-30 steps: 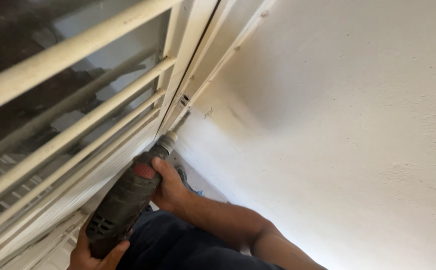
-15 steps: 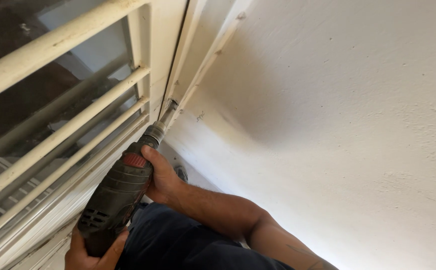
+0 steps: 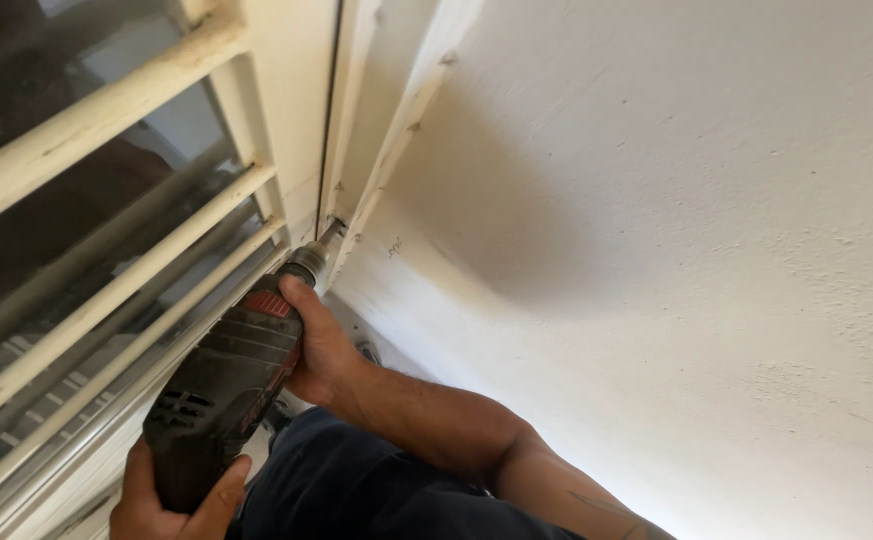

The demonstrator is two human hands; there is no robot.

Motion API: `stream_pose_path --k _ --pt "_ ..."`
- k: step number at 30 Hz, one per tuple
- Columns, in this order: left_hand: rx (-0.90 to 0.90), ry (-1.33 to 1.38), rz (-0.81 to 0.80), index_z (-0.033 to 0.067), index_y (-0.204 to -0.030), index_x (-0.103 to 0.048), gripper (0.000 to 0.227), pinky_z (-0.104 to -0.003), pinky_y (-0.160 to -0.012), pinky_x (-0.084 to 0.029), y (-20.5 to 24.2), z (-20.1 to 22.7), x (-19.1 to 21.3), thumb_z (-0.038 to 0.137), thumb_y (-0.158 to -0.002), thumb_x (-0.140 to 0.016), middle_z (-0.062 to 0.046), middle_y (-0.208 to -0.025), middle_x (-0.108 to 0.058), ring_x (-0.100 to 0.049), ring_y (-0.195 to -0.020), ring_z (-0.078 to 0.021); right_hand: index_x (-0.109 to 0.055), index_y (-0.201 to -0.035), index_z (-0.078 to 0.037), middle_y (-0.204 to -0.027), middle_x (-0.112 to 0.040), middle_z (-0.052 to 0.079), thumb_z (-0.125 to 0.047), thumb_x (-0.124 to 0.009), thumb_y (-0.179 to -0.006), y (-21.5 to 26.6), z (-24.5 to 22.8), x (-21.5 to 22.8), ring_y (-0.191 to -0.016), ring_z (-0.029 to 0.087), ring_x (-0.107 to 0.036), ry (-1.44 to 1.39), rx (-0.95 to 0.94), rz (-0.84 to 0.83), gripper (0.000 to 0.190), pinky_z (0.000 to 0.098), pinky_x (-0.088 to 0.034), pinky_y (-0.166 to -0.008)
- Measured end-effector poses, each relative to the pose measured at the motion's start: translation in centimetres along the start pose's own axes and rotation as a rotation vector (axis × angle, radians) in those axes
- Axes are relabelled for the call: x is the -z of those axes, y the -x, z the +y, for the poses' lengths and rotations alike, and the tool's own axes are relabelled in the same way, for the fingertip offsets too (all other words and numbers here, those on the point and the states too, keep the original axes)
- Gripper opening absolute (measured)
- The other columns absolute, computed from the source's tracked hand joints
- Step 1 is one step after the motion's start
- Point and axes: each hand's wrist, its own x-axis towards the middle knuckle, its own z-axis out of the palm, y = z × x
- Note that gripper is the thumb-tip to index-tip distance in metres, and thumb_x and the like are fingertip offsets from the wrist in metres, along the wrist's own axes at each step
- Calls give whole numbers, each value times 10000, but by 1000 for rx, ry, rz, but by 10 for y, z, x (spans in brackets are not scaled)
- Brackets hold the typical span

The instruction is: The person removes a padlock from a white metal security door, drills a hole in the door frame, brushes away debris, and then uses a screwdriver to adjust the lock mechanism. The person then reattaches the padlock to the door.

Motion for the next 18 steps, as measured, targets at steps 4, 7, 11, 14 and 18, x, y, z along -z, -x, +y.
stream_pose_path --k 4,7,11,14,18 --pt "-89 -17 20 155 -1459 -666 769 -394 -706 -543 8 19 1 122 -715 -859 -227 -644 -729 -691 -581 -304 -711 -1026 -133 -991 -754 73 -652 -751 -862 -1 -9 -4 -920 245 -716 -40 -40 -17 546 392 -585 -866" --pt "-154 56 11 101 -1364 -689 645 -354 -650 -503 8 26 1 81 -732 -815 -191 -614 -680 -618 -547 -262 -700 -1056 -132 -1001 -744 83 -627 -709 -921 -1 -16 -10 -935 248 -710 -43 -70 47 514 395 -584 -882" --pt "-107 -43 13 131 -1436 -669 746 -383 -689 -521 10 33 6 163 -714 -855 -211 -635 -707 -656 -578 -300 -706 -1045 -138 -1018 -746 81 -649 -721 -891 2 -20 -15 -950 246 -703 -69 -94 56 534 391 -567 -902" --pt "-91 -12 -6 115 -1442 -658 744 -402 -664 -526 8 32 7 108 -726 -858 -245 -674 -712 -657 -570 -333 -709 -1071 -122 -1030 -748 85 -639 -741 -879 4 -21 -17 -966 244 -705 -77 -68 14 553 386 -561 -926" --pt "-97 -84 11 145 -1452 -662 750 -406 -672 -537 16 49 8 173 -726 -849 -245 -637 -740 -701 -569 -331 -711 -1068 -121 -1039 -749 95 -664 -733 -877 5 -22 -13 -957 246 -710 -66 -50 -41 577 384 -576 -906"
